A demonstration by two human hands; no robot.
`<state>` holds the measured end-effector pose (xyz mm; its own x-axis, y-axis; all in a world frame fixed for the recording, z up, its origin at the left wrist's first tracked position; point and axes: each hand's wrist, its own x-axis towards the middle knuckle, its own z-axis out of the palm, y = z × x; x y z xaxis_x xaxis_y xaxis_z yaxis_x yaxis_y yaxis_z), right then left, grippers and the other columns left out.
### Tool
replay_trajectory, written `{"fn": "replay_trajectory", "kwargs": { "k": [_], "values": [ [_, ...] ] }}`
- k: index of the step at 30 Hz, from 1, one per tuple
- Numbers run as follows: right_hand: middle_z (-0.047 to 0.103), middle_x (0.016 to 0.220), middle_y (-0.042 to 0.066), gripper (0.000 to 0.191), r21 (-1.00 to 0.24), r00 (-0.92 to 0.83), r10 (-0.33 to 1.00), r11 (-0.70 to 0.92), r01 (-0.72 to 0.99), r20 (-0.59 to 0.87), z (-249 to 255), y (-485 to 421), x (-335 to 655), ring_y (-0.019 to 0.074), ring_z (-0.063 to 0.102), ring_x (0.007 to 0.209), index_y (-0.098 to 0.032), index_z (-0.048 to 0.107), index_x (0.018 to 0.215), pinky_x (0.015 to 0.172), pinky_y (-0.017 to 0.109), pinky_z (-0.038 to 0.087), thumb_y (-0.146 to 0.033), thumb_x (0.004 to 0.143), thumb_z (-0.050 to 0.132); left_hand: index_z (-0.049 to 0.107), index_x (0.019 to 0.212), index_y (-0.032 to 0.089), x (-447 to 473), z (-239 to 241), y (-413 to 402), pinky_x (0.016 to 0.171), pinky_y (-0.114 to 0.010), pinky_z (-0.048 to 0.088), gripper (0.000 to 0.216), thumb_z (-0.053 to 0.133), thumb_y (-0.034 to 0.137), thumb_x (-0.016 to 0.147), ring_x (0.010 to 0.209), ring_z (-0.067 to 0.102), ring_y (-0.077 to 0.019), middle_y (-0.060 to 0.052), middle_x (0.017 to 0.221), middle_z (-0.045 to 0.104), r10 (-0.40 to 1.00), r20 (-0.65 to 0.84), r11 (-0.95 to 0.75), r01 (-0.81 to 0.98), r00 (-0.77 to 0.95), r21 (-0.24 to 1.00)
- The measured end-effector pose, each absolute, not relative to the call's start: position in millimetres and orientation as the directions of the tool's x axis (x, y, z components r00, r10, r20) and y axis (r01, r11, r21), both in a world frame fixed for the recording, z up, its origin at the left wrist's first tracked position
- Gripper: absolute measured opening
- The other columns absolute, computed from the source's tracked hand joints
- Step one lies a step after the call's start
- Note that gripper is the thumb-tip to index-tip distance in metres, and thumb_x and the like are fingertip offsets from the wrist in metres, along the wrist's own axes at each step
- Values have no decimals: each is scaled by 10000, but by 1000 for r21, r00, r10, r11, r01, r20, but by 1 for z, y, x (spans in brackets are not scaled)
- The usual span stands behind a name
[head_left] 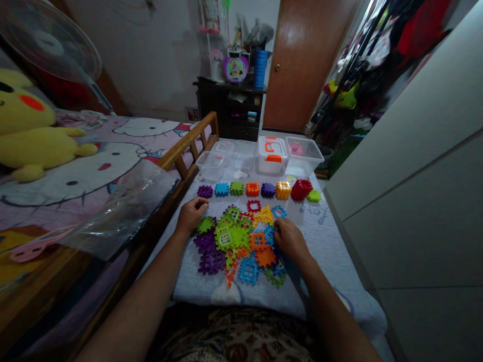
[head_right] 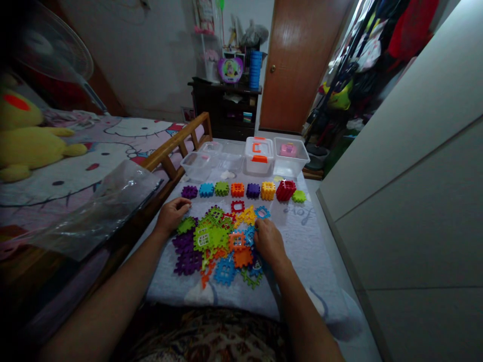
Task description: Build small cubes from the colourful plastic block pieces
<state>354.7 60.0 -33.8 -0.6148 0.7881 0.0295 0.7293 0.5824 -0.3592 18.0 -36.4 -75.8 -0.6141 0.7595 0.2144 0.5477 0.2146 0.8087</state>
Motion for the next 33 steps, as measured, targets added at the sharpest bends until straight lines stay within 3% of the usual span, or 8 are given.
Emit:
{"fn": "replay_trajectory", "kwargs": {
  "k": [6,10,14,18,21,25,29,33],
  "values": [
    [653,901,63,217,-482,-585,796,577,659,153,-37,70,368,190,590,838,-182,641,921,771,289,428,-98,784,494,702,830,184,18,-76,-36,755,-295,497,292,569,423,730,760,660,-202,-33,794,715,756,217,215,547,-618,809],
    [625,817,41,283,-583,-496,834,533,613,242,-36,87,385,179,578,728,-175,677,980,718,301,456,-148,751,513,705,840,180,18,-77,-37,758,-293,498,294,568,420,737,763,662,-200,-37,804,719,757,226,207,554,-613,807],
    [634,855,67,310,-631,-368,873,485,605,319,-33,100,399,194,592,739,-154,683,1007,730,333,479,-198,744,524,707,842,180,17,-78,-37,742,-287,498,298,573,425,738,755,662,-196,-36,796,718,755,225,206,548,-616,811],
    [624,879,68,267,-632,-256,867,490,600,428,-33,103,402,204,585,763,-176,667,991,751,350,491,-213,770,522,708,832,182,18,-77,-36,717,-284,496,303,573,434,731,729,653,-192,-32,778,715,753,218,218,548,-621,808],
    [604,907,82,247,-546,-283,820,549,633,497,-38,99,399,230,573,852,-187,658,978,824,375,482,-176,799,489,706,828,185,18,-76,-36,718,-286,496,305,569,437,724,741,655,-198,-32,782,718,751,213,224,545,-625,808],
    [612,931,95,231,-434,-440,803,590,681,401,-48,91,394,249,556,932,-193,663,948,885,382,451,-133,806,492,707,829,192,19,-73,-37,735,-297,492,308,565,444,722,742,653,-204,-30,778,715,751,205,244,552,-628,798],
    [631,920,81,197,-436,-552,795,602,669,250,-50,88,392,228,571,908,-187,676,930,854,345,448,-146,839,506,705,831,197,19,-72,-37,724,-300,482,312,558,450,723,728,645,-206,-28,764,707,755,198,255,559,-625,789],
    [641,1053,109,264,-383,-587,781,620,685,214,-45,87,384,251,554,1017,-171,694,1072,921,364,421,-211,845,564,702,829,190,19,-73,-37,723,-294,475,316,565,452,719,734,647,-204,-32,772,704,753,201,246,552,-626,797]
  ]
}}
